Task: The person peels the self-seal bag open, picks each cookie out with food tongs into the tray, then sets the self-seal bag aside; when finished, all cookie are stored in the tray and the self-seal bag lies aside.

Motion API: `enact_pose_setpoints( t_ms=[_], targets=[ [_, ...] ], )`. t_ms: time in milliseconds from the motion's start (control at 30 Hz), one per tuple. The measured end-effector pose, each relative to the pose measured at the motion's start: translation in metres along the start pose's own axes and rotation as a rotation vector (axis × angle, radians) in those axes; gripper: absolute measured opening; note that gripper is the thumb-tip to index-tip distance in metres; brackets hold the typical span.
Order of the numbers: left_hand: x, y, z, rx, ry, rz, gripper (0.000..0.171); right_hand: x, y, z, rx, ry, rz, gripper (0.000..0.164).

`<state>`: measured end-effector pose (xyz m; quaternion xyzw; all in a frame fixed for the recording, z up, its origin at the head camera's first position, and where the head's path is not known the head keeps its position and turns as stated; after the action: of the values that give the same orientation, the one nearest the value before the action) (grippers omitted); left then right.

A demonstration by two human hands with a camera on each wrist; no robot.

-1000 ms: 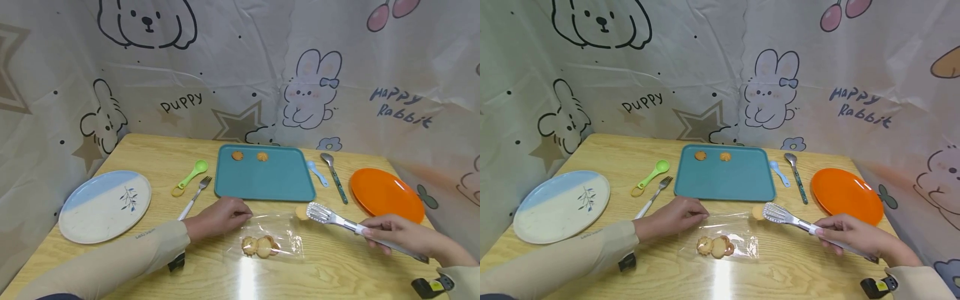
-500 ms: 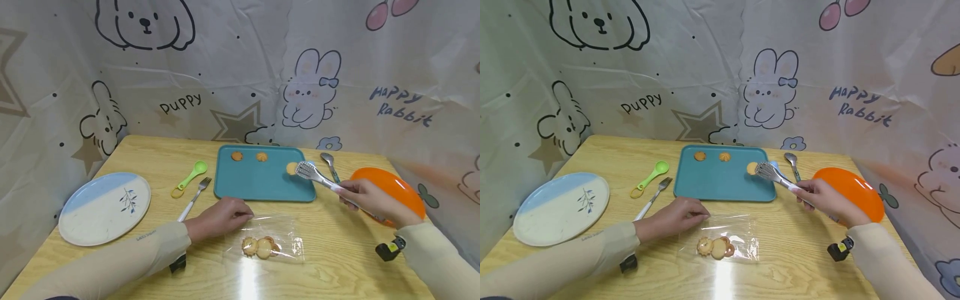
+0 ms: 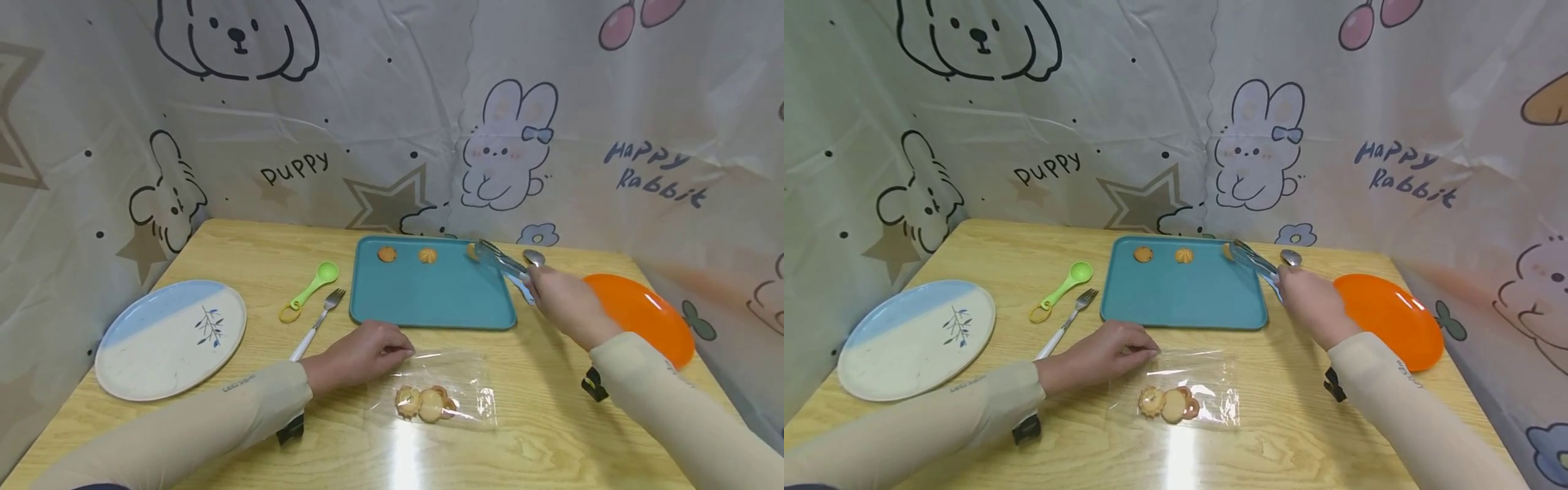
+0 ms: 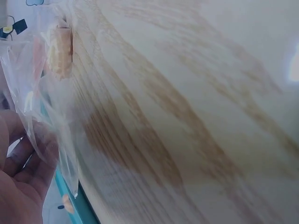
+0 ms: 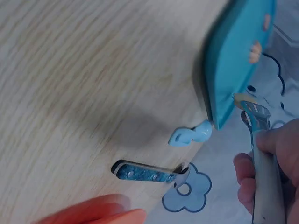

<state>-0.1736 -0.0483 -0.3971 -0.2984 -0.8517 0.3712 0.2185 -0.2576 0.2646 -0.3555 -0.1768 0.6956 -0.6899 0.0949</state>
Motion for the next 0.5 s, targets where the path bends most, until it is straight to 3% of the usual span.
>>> enact_pose_setpoints(
  t_ms=[167,500],
  targets=[
    [0.000,0.002,0.000,0.006,0.007,-0.001,0.019,0.001,0.005,0.009,-0.107,-0.030,-0.063,0.016],
    [0.001,0.002,-0.001,0.027,0.014,-0.011,0.018,0.003,0.002,0.029,-0.185,-0.036,0.038,0.024]
  ],
)
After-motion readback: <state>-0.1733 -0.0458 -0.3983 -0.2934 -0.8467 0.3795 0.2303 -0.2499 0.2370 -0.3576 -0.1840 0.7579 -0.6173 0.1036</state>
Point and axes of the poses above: each hand's wrist, its own x-axis towards the middle knuckle, its own y-axis out of the palm, z = x × y, the point moved 4 cm from there along x, towards the middle knuckle, and after that the axes turned 1 degree about -x, right-handed, at the moved point
